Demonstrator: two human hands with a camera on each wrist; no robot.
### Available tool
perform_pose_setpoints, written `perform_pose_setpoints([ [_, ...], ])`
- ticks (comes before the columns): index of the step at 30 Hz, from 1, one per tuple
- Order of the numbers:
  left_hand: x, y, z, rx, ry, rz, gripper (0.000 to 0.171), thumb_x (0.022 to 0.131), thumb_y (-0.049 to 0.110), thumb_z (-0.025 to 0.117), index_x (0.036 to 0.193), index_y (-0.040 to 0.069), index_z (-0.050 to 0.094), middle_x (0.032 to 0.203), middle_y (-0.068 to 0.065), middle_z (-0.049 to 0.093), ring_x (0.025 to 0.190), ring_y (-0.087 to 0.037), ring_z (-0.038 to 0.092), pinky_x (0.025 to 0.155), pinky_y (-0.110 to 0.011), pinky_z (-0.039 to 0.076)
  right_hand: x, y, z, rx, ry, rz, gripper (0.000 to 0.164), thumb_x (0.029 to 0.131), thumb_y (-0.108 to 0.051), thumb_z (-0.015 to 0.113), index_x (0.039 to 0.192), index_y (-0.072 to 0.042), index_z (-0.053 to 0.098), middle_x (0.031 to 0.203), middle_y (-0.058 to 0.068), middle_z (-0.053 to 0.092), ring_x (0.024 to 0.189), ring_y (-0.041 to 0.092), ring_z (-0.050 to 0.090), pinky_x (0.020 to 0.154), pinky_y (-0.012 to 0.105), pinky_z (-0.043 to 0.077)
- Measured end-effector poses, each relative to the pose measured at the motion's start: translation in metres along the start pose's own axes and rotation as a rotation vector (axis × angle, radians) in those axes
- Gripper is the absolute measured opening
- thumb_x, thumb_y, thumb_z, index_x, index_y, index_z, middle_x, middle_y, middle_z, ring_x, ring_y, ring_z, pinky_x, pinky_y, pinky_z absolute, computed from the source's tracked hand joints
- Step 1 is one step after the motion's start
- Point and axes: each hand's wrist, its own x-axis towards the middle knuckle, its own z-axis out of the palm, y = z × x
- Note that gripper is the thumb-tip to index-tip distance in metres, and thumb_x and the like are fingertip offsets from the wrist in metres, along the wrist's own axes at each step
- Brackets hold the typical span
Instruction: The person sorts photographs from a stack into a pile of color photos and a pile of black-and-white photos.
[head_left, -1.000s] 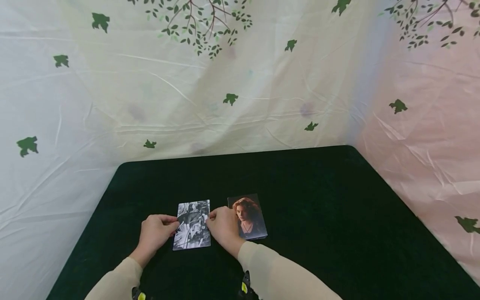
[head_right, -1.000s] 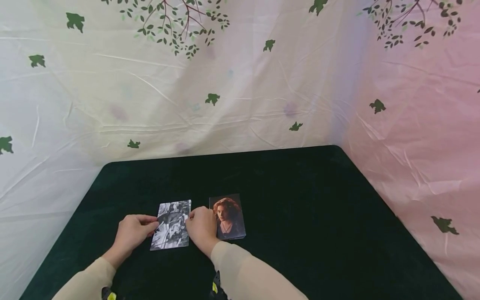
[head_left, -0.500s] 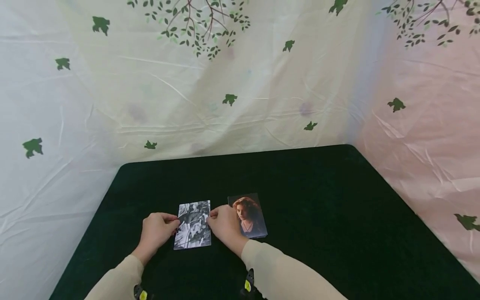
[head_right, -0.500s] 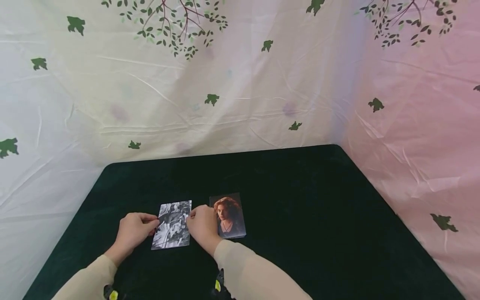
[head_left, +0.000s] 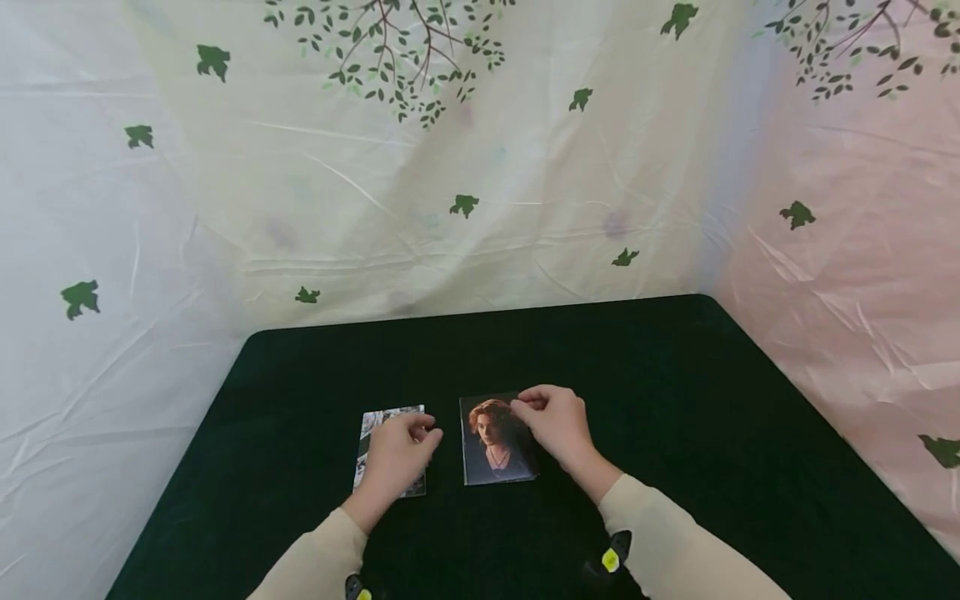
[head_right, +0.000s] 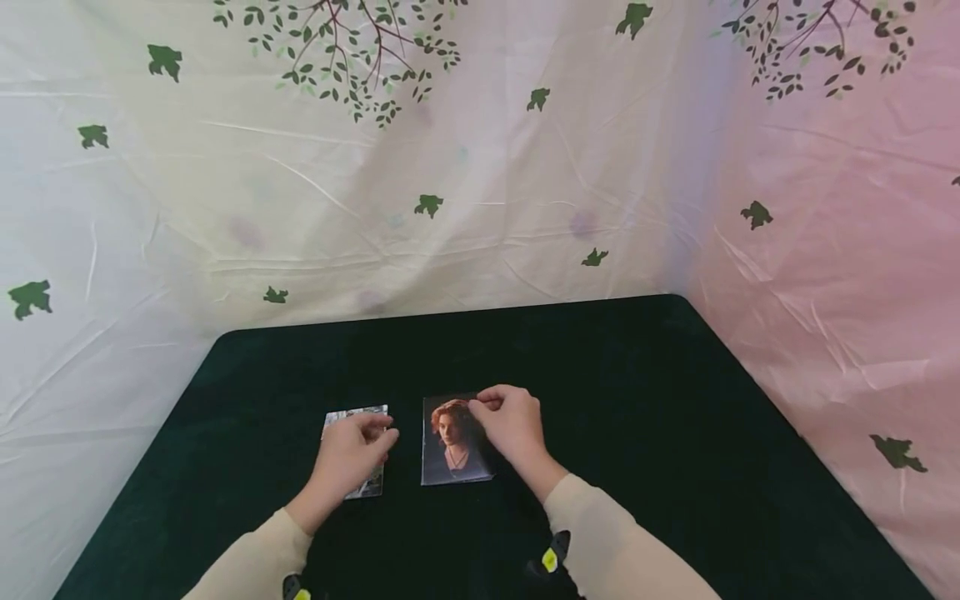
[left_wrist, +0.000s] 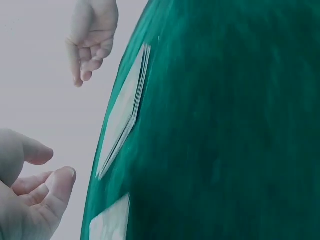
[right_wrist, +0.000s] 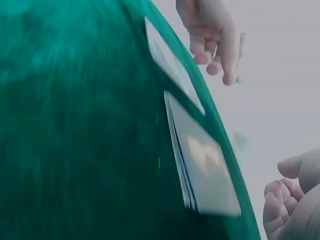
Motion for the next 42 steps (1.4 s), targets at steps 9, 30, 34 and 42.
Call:
perform_pose_setpoints([
  [9,0.01,0.011,0.043,-0.023,-0.061,-0.021,0.027,0.086,0.018,0.071,0.106,0.0,0.069,0.079,-0.001,0.062,0.064,-0.012,0.055,0.057,-0.027,0.046,0.001,0.029,-0.009,-0.026,-0.086,0.084,0.024,0.086,-0.028,0.073,0.102,-0.011,0.069,0.083,0.0,0.066,0.069,0.013,0.062,0.061,0.03,0.052],
  [30,0.009,0.011,0.06,-0.011,-0.058,-0.082,0.039,0.08,0.017,0.079,0.111,-0.003,0.068,0.079,-0.004,0.062,0.066,-0.015,0.053,0.059,-0.029,0.046,-0.006,0.04,0.007,-0.121,-0.105,0.043,0.028,0.08,-0.023,0.079,0.102,-0.01,0.07,0.078,-0.003,0.065,0.068,0.011,0.06,0.061,0.029,0.05],
  [34,0.009,0.012,0.059,-0.014,-0.06,-0.082,0.039,0.08,0.016,0.078,0.111,-0.004,0.068,0.078,-0.004,0.062,0.066,-0.015,0.053,0.059,-0.029,0.046,-0.007,0.04,0.008,-0.124,-0.096,0.041,0.027,0.08,-0.022,0.079,0.103,-0.01,0.07,0.079,-0.003,0.064,0.069,0.011,0.059,0.06,0.029,0.049],
  [42,0.008,0.011,0.057,0.005,-0.075,-0.058,0.038,0.081,0.016,0.077,0.112,-0.004,0.068,0.076,-0.003,0.062,0.065,-0.015,0.053,0.058,-0.029,0.046,-0.009,0.041,0.01,-0.112,-0.064,0.017,0.027,0.079,-0.02,0.08,0.101,-0.011,0.068,0.08,-0.002,0.063,0.071,0.013,0.058,0.061,0.029,0.05],
])
